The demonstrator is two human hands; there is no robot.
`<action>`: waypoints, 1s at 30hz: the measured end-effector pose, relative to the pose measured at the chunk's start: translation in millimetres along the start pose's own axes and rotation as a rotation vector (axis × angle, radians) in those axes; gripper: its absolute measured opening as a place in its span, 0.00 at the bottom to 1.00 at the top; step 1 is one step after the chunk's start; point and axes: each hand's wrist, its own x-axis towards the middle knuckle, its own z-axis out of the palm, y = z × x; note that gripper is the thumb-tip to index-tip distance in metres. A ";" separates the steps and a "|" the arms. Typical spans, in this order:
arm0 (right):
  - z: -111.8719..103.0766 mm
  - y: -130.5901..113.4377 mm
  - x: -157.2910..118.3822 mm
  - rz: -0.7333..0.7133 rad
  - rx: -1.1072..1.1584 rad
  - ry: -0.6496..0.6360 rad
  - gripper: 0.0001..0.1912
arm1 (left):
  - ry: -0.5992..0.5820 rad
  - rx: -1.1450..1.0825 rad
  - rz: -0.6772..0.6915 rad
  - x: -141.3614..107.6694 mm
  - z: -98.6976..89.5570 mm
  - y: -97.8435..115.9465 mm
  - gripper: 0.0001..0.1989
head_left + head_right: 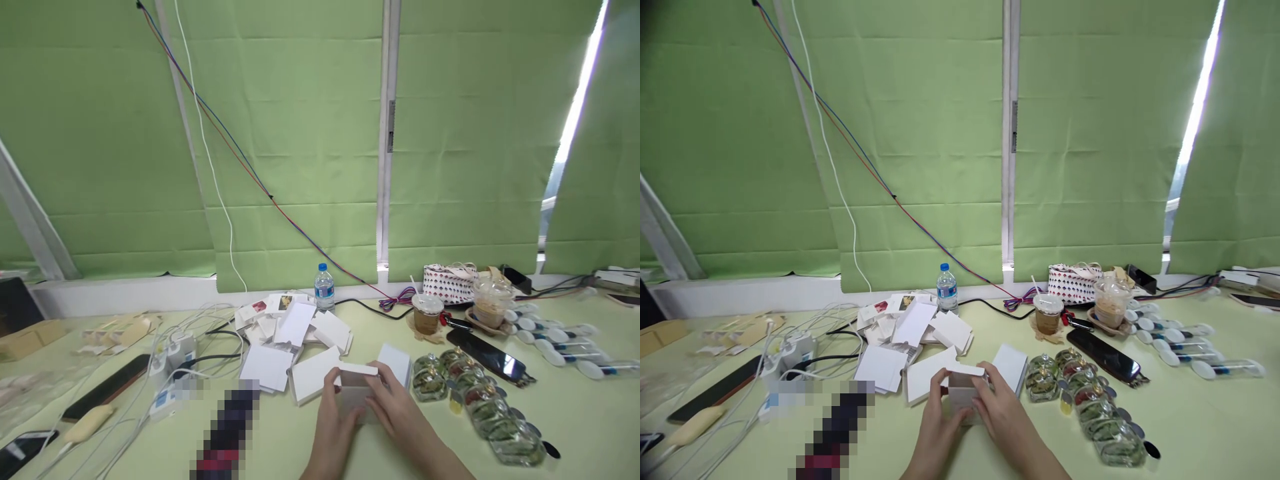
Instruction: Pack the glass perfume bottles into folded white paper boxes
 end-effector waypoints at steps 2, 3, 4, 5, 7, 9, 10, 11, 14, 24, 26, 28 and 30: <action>2.2 3.8 -5.3 0.002 -0.099 0.035 0.22 | -0.004 0.031 0.007 2.1 -4.0 -5.8 0.29; 5.1 6.4 -8.0 0.015 -0.136 0.055 0.24 | 0.014 0.052 0.023 3.1 -5.3 -8.9 0.29; 8.4 9.1 -10.2 0.033 -0.159 0.071 0.26 | 0.034 0.066 0.039 4.0 -6.2 -12.2 0.28; 11.8 11.6 -11.6 0.053 -0.169 0.079 0.28 | 0.054 0.072 0.047 4.9 -6.6 -15.7 0.27; 17.5 15.1 -12.2 0.081 -0.154 0.079 0.32 | 0.075 0.054 0.040 6.4 -6.8 -23.3 0.27; 21.7 16.0 -11.2 0.092 -0.117 0.080 0.34 | 0.075 0.029 0.034 7.8 -6.8 -30.2 0.28; 23.9 15.7 -10.9 0.097 -0.095 0.082 0.34 | 0.069 0.024 0.041 8.4 -7.0 -33.0 0.29; 26.8 15.1 -11.0 0.101 -0.069 0.084 0.34 | 0.062 0.029 0.054 9.1 -7.2 -35.2 0.29; 41.8 12.5 -13.4 0.119 0.058 0.099 0.33 | 0.026 0.087 0.104 11.2 -7.6 -37.9 0.28; 31.7 19.9 -8.0 0.089 -0.138 0.102 0.32 | 0.037 0.035 0.096 22.9 -11.7 -29.5 0.32; 12.3 23.4 -3.6 0.076 -0.327 0.214 0.25 | 0.032 -0.017 0.027 25.4 -16.4 -24.2 0.34; -1.1 26.9 -1.3 0.074 -0.506 0.259 0.16 | 0.026 -0.055 -0.049 27.5 -20.0 -19.9 0.38; -5.7 30.5 -2.4 0.089 -0.663 0.210 0.10 | 0.065 -0.072 -0.091 28.7 -21.0 -17.6 0.40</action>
